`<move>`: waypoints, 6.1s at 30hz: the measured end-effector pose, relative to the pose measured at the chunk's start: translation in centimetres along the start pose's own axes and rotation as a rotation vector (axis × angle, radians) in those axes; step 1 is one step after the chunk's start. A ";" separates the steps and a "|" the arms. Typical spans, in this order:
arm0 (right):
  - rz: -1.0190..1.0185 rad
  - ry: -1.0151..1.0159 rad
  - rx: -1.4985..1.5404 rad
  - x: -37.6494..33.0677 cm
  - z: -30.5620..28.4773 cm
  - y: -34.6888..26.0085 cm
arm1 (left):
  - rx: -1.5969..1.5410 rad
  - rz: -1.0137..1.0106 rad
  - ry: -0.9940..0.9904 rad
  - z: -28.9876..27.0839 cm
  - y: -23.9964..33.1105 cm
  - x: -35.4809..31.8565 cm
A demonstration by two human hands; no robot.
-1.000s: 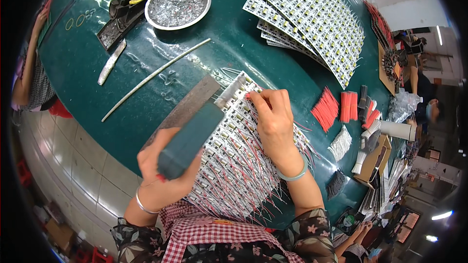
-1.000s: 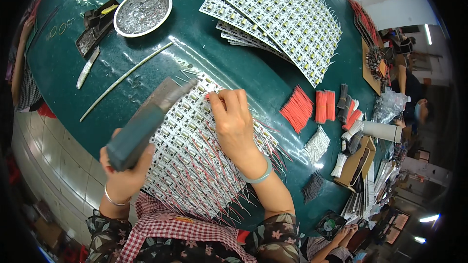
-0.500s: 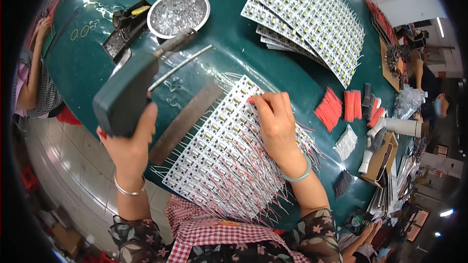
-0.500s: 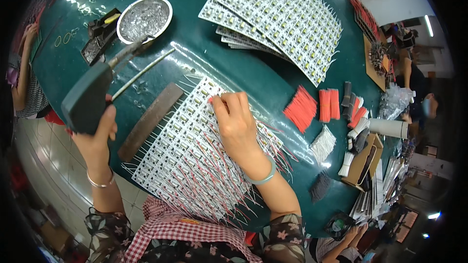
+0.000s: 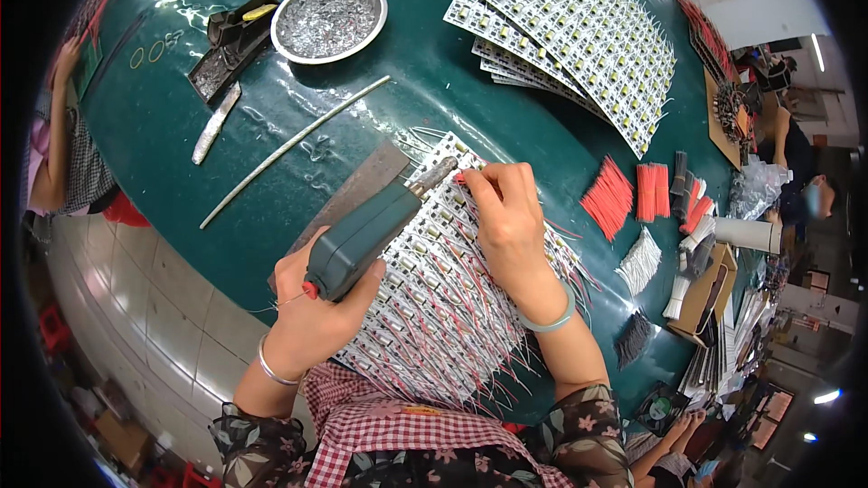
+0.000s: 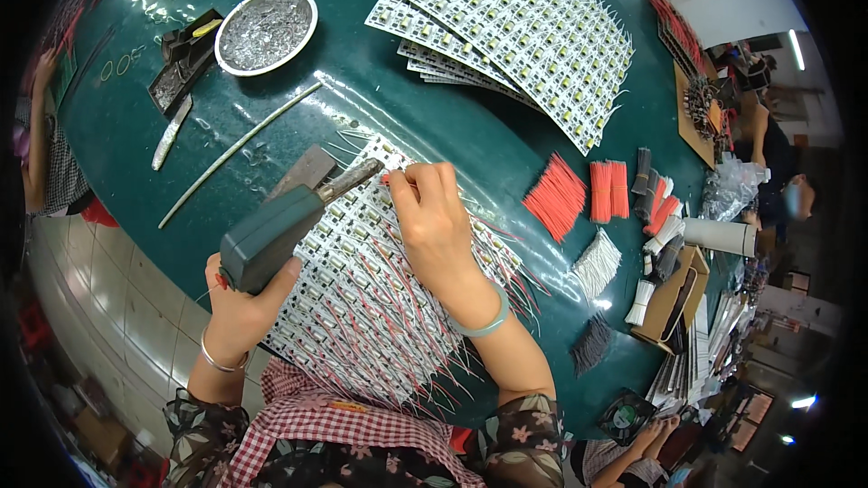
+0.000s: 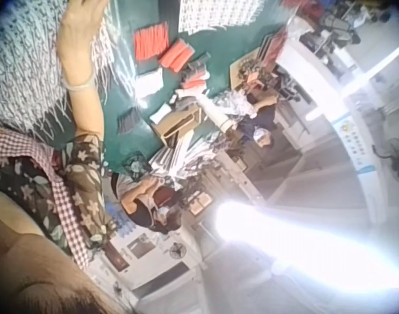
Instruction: Soldering or hot-gluing electrical wires to specific points on a grid of LED panels.
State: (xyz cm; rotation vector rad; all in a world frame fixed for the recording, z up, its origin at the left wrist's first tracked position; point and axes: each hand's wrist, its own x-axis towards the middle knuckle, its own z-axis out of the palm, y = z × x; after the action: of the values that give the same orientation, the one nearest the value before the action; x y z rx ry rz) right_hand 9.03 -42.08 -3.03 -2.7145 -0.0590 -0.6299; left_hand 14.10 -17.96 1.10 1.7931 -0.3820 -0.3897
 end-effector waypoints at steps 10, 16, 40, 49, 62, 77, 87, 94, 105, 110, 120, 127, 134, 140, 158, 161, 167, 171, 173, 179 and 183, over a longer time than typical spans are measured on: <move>-0.003 0.006 -0.001 0.0 0.0 0.0 | 0.039 0.020 -0.007 0.3 0.2 0.1; -0.004 0.010 -0.004 0.1 0.0 0.0 | 0.038 0.017 -0.015 0.3 -0.1 -0.1; 0.000 0.035 0.020 0.1 0.0 0.0 | 0.026 0.100 0.024 -0.4 0.7 -0.5; -0.032 0.052 0.070 0.1 -0.8 -1.7 | -0.039 0.077 0.085 -0.8 -0.2 -1.2; 0.057 0.009 0.096 -0.5 0.0 -2.0 | -0.037 0.030 0.042 -1.1 0.0 -1.9; 0.052 -0.010 0.096 -0.2 -0.1 -1.7 | 0.021 -0.021 0.021 -0.9 -0.3 -2.1; 0.015 -0.022 0.096 -0.3 0.0 -1.4 | 0.079 0.105 0.030 -1.6 0.3 -1.9; 0.035 -0.006 0.087 -0.2 -0.1 -1.7 | 0.003 0.080 0.043 -1.5 0.4 -2.2; -0.017 0.049 0.056 -0.4 -0.7 -2.9 | 0.010 0.055 0.084 -2.3 0.3 -3.2; -0.021 0.019 0.079 -0.9 -0.4 -3.6 | -0.019 0.067 0.066 -2.4 -0.1 -3.6; -0.002 -0.012 0.101 -1.1 0.0 -3.5 | 0.011 0.015 0.014 -2.7 -0.2 -3.9; -0.010 -0.036 0.087 -0.8 -0.2 -3.4 | 0.025 -0.057 0.007 -2.4 -0.5 -4.0; -0.028 -0.055 0.082 -0.7 -0.2 -3.2 | 0.050 -0.082 -0.006 -2.5 -0.5 -4.1; -0.029 -0.062 0.080 -0.6 -0.2 -3.2 | 0.074 0.095 0.054 -2.7 0.1 -4.1; -0.057 0.021 0.100 -1.4 -0.2 -4.7 | 0.010 0.068 0.078 -3.4 -0.1 -5.2; -0.037 -0.010 0.111 -1.6 -0.1 -5.1 | -0.029 0.053 0.094 -3.4 -0.2 -5.4; 0.015 -0.001 0.134 -1.8 0.3 -5.3 | -0.005 0.031 0.070 -3.6 -0.4 -5.8; 0.021 -0.009 0.123 -1.8 0.2 -5.4 | 0.035 0.012 0.038 -3.8 -0.5 -5.8; 0.022 -0.015 0.118 -1.8 0.2 -5.3 | 0.036 0.009 0.027 -3.7 -0.6 -5.8; -0.026 -0.043 0.098 -1.7 0.1 -5.1 | 0.054 -0.037 0.020 -3.4 -0.5 -5.8; -0.036 -0.048 0.096 -1.6 0.1 -5.1 | 0.049 -0.033 0.034 -3.3 -0.9 -5.9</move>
State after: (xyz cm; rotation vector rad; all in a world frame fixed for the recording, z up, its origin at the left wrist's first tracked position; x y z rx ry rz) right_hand 7.07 -37.24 -2.13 -2.6407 -0.1473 -0.5570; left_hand 10.38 -12.22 1.45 1.8528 -0.3415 -0.3753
